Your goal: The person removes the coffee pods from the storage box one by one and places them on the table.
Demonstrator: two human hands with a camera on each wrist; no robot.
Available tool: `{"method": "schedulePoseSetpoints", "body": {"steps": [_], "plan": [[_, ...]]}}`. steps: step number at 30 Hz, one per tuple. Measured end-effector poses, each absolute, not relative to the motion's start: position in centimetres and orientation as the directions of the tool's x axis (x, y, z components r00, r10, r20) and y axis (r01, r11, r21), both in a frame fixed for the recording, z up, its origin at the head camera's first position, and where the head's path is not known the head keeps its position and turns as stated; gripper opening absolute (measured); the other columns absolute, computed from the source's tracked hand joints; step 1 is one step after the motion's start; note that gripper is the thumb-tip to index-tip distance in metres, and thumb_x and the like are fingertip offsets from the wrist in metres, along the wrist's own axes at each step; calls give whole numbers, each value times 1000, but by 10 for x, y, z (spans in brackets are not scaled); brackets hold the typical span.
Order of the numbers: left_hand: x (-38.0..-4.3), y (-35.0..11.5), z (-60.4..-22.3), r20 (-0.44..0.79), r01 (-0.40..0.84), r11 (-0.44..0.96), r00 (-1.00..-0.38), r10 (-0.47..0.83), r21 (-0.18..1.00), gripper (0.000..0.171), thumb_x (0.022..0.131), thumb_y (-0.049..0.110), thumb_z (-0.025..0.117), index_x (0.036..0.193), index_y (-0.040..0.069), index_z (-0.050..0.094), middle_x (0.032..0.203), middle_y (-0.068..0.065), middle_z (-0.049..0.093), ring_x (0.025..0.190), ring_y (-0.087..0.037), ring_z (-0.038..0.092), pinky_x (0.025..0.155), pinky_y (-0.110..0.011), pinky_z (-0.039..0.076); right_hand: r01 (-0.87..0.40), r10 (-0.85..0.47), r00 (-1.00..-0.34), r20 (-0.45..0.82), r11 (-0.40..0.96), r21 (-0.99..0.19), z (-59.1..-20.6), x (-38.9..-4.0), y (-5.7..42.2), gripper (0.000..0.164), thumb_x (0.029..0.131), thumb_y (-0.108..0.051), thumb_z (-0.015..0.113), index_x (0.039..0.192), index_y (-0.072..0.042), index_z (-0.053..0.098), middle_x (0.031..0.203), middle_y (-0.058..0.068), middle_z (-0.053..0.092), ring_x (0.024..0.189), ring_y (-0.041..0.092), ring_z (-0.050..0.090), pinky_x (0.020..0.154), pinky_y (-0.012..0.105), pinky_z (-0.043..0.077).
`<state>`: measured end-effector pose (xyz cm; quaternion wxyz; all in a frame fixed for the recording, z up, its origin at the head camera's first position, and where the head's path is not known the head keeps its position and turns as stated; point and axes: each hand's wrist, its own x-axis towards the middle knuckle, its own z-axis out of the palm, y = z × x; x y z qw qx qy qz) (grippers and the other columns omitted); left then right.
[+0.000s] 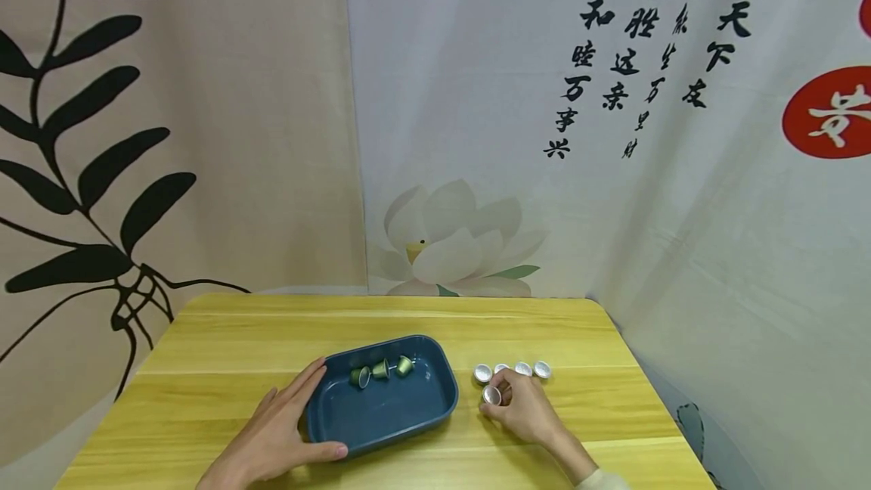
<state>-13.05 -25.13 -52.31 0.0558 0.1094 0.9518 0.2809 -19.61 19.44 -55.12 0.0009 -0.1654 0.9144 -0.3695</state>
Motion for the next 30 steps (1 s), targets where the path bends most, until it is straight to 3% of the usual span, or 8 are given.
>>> {"method": "schedulePoseSetpoints", "body": {"steps": [30], "plan": [[-130,-252,-523,-42,181,818,-969,242,545,143,76,85,89,181,10,27,189,-18,26,160,-55,49,124,-95,23,-363,-316,-930,189,703,-611,-555,-196,189,31,86,-16,99,104,-10,75,83,-2,72,71,-4,57,64,16,50]]}}
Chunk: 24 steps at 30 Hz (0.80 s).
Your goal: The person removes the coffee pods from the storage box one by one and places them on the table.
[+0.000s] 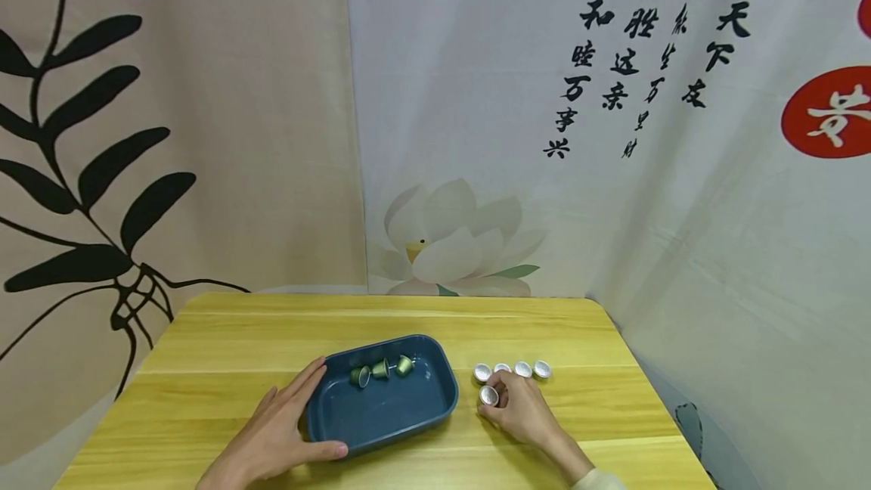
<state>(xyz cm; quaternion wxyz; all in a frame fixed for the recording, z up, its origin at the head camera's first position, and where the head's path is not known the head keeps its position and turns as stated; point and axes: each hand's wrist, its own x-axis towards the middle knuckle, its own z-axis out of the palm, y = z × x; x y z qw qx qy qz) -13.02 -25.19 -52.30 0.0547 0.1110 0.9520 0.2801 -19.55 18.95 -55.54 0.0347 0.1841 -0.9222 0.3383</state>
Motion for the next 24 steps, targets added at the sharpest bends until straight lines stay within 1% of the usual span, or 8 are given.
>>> {"method": "schedulePoseSetpoints", "body": {"steps": [9,13,21,24], "plan": [[-129,-252,-523,-27,191,814,-969,245,548,142,76,84,89,180,10,28,189,-18,26,159,-54,50,123,-95,24,-370,-306,-929,209,719,-588,-556,-195,189,31,85,-13,100,104,-11,76,82,-3,72,71,-4,56,65,16,49],[-129,-252,-524,-28,189,813,-969,244,551,141,76,84,89,180,10,28,189,-18,26,159,-54,51,123,-95,24,-374,-311,-927,211,714,-592,-556,-195,190,32,85,-13,100,105,-10,76,81,-3,71,70,-4,56,64,16,48],[-130,-252,-524,-27,190,812,-969,246,552,141,77,83,90,180,10,29,189,-18,26,159,-54,51,122,-96,24,-378,-309,-925,220,713,-590,-559,-196,190,33,84,-14,101,104,-11,75,78,-5,69,68,-7,54,62,16,48],[-130,-252,-525,-26,192,811,-969,247,552,141,77,83,90,180,10,29,189,-18,26,159,-54,51,122,-96,24,-378,-307,-926,221,710,-594,-559,-196,190,33,84,-14,101,104,-11,75,79,-5,70,69,-7,55,62,16,49]]}}
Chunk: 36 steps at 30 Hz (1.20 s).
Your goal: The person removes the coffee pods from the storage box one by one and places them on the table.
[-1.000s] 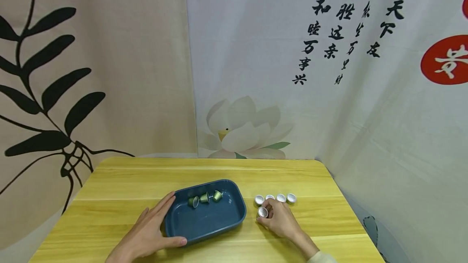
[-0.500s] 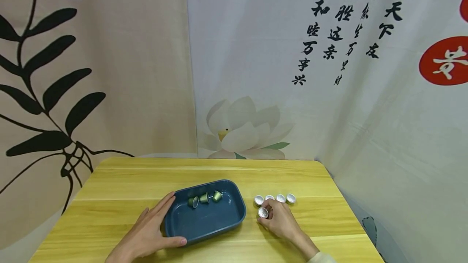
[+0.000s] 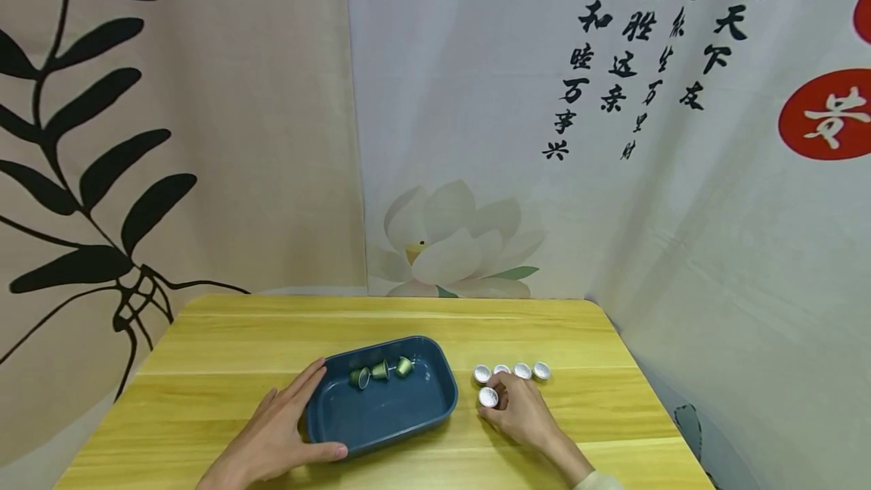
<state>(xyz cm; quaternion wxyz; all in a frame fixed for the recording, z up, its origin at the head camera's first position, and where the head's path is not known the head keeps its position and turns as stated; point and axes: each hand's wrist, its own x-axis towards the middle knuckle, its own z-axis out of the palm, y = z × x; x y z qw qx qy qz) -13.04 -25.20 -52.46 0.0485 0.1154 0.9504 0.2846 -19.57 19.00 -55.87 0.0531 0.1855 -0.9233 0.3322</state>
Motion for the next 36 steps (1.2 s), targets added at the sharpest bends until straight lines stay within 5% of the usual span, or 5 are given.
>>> {"method": "schedulePoseSetpoints", "body": {"steps": [17,26,36], "plan": [[-131,-251,-525,-46,174,816,-970,238,551,142,77,83,90,181,10,27,189,-18,24,161,-55,48,123,-95,24,-290,-278,-951,134,656,-697,-545,-187,205,45,87,-22,100,119,-2,75,106,7,79,84,6,74,73,20,63],[-130,-252,-525,-34,182,815,-970,240,550,142,77,84,89,181,10,27,189,-18,24,160,-55,49,123,-95,24,-331,-297,-937,185,583,-742,-526,-189,210,44,101,-31,87,131,-1,74,118,16,79,94,12,75,79,23,66],[-129,-252,-524,-24,192,806,-969,247,560,141,77,82,89,181,10,27,189,-18,25,160,-55,49,122,-95,24,-488,-427,-860,281,523,-699,-508,-200,197,37,107,-30,82,138,-12,73,130,13,82,115,38,79,99,47,70]]}}
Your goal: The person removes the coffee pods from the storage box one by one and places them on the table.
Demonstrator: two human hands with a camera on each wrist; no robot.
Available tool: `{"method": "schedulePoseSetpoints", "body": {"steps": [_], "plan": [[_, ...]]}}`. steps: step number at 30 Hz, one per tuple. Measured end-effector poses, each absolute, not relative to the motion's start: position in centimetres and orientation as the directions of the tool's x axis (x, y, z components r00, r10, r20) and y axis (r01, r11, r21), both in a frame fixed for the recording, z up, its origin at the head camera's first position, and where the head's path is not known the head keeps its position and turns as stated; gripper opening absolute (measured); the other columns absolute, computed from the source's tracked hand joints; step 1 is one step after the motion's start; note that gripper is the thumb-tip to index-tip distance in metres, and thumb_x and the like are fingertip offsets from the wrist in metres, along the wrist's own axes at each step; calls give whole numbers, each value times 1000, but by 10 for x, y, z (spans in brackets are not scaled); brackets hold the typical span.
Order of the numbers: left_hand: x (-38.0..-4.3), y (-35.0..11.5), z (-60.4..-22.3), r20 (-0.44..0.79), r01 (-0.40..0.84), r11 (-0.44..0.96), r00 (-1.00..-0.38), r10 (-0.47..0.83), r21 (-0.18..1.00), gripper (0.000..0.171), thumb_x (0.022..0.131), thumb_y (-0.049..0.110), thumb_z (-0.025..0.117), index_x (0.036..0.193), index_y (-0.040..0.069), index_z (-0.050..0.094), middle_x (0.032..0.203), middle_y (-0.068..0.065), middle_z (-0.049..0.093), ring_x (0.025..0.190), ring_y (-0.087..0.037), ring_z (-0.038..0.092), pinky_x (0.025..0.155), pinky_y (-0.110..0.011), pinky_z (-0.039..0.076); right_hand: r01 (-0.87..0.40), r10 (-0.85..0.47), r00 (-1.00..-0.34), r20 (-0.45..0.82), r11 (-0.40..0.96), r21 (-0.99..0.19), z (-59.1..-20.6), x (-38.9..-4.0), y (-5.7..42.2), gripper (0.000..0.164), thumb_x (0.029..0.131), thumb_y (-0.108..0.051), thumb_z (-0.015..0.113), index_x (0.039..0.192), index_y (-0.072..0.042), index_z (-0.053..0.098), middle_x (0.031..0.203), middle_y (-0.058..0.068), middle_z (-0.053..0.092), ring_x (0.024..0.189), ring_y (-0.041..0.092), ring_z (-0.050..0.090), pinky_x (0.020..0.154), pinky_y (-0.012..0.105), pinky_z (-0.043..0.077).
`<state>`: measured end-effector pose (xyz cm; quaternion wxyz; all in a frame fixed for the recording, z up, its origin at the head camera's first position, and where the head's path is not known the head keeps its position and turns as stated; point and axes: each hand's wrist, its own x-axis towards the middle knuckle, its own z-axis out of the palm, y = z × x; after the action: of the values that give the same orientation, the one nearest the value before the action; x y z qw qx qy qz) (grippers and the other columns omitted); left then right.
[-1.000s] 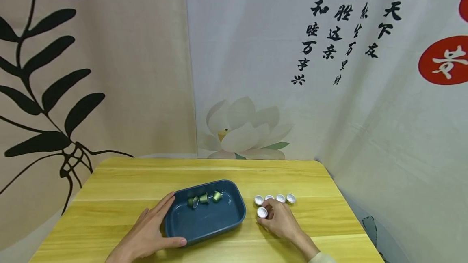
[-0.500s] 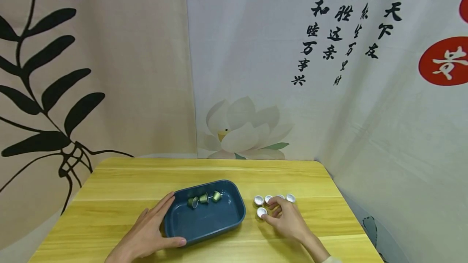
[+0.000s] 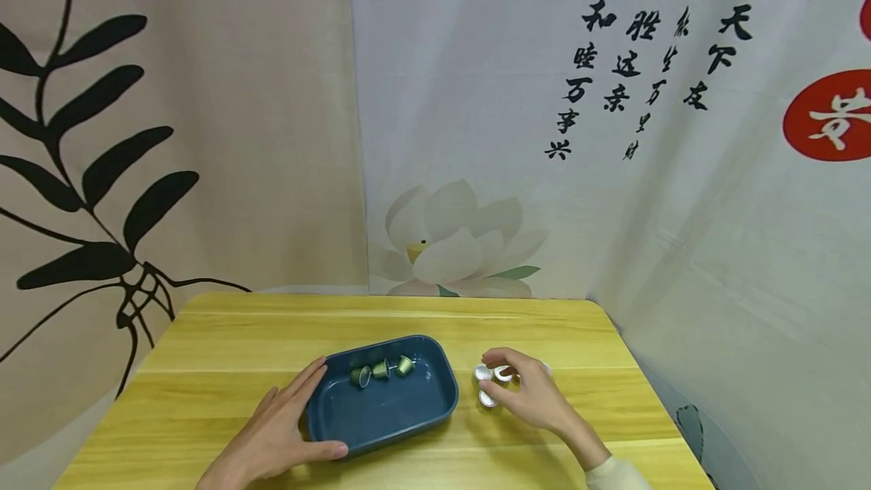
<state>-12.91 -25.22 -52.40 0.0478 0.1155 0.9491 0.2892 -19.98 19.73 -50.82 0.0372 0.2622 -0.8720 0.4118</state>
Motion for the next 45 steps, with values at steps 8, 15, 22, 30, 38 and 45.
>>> {"method": "schedulePoseSetpoints", "body": {"steps": [8,15,22,30,38,45], "plan": [[-131,-253,-524,-24,193,803,-968,250,564,140,78,82,89,181,10,26,189,-18,25,160,-55,49,122,-96,23,-556,-494,-816,300,529,-641,-498,-210,174,42,105,-30,84,143,-15,73,138,6,80,125,31,78,104,54,67],[-131,-254,-525,-33,189,805,-968,250,562,141,77,83,89,181,11,26,189,-18,26,160,-55,49,123,-95,24,-586,-557,-788,263,545,-600,-493,-217,150,50,105,-36,82,147,-12,72,147,8,77,134,29,74,111,54,63],[-131,-254,-525,-28,192,807,-968,251,559,141,77,83,89,181,11,26,189,-17,25,160,-54,50,122,-95,24,-591,-611,-767,197,552,-589,-489,-226,128,51,105,-35,82,150,-14,70,154,7,73,145,32,69,120,63,57],[-131,-254,-525,-8,208,802,-967,256,559,140,78,82,90,180,10,27,189,-18,26,159,-54,51,121,-96,25,-648,-687,-711,151,555,-521,-491,-236,108,49,104,-29,83,149,-12,71,153,6,73,145,28,69,123,53,58],[-131,-254,-526,-16,204,800,-966,258,564,141,78,83,89,181,10,27,189,-18,26,158,-53,52,121,-96,25,-689,-730,-675,104,574,-443,-496,-247,93,49,104,-23,84,149,-7,72,151,6,74,143,26,71,122,47,60],[-132,-254,-526,-16,205,802,-966,258,562,140,78,82,89,181,11,26,189,-18,26,159,-53,52,120,-96,26,-686,-744,-667,36,593,-422,-499,-253,84,49,106,-23,82,151,-8,71,157,7,71,146,26,69,122,43,60]]}}
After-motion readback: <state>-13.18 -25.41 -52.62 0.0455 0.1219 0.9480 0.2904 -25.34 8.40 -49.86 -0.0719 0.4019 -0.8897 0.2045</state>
